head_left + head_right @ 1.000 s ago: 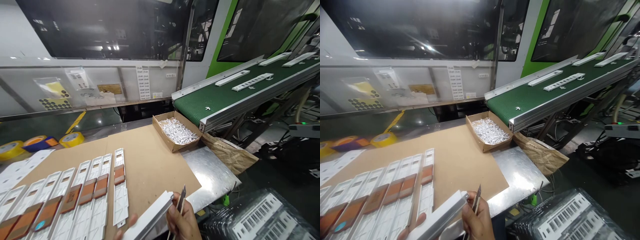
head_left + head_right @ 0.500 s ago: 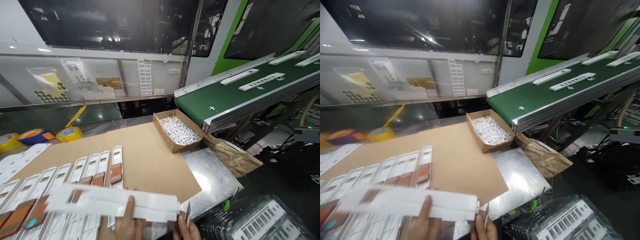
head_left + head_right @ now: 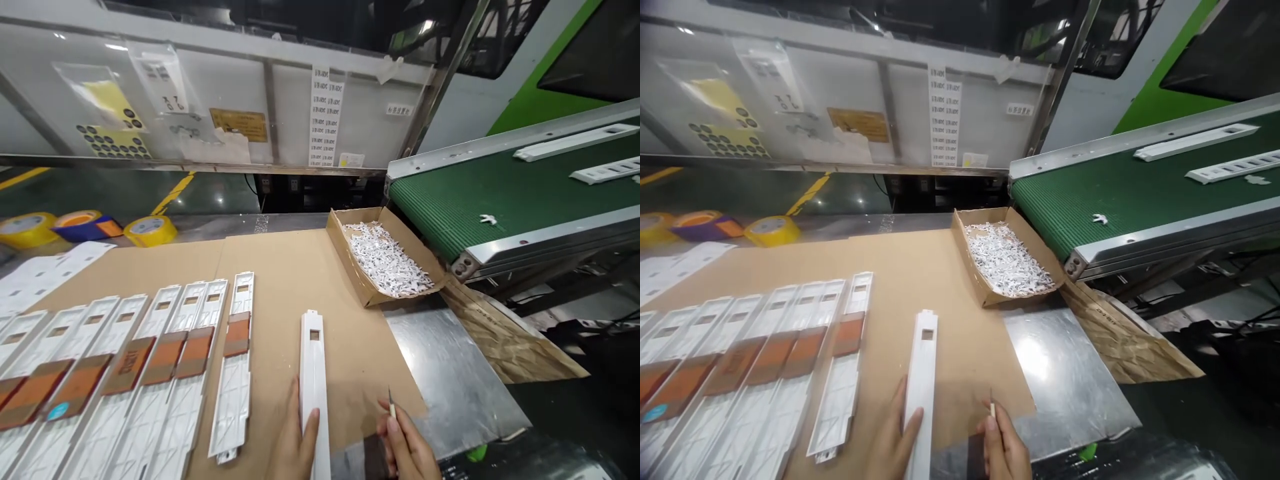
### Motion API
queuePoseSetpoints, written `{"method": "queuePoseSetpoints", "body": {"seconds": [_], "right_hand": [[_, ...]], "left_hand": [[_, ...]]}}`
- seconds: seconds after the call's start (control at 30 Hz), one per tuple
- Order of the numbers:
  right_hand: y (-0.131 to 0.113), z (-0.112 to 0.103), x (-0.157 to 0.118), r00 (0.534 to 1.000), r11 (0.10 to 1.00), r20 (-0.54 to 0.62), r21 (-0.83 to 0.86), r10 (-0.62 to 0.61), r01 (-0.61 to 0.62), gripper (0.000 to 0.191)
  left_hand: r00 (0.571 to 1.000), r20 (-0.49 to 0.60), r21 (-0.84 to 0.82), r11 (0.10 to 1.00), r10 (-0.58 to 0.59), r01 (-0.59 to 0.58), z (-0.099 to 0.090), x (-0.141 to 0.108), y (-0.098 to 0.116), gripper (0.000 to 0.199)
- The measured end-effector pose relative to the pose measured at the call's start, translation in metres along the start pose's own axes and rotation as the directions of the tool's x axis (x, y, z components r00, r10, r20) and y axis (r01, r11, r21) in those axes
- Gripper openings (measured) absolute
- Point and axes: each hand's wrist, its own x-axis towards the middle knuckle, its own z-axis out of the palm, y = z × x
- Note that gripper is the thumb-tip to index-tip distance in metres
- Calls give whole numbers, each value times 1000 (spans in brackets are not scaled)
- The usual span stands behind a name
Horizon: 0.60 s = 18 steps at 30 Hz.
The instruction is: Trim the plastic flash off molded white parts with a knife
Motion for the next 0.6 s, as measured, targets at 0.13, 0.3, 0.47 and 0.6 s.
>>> {"method": "queuePoseSetpoints", "body": {"seconds": [0.13,0.3,0.47,0.6], "right_hand": [[-11,10,22,979,964,170,-224,-108,145,53],[-27,23,53,894,783,415,-494,-169,378,45],[-43,43,77,830,543,512,-643,-220,540,43],[-57,54,89,759,315,585,-691,-285,651,38]], "left_hand": [[989,-20,305,943,148,-135,-4,-8,-24,52],[901,-2,631,700,434,-335,-13,-12,-26,67],[781,290,701,432,554,-567,-22,24,13,74],[621,571,655,158,537,-739,-25,52,26,68]]}}
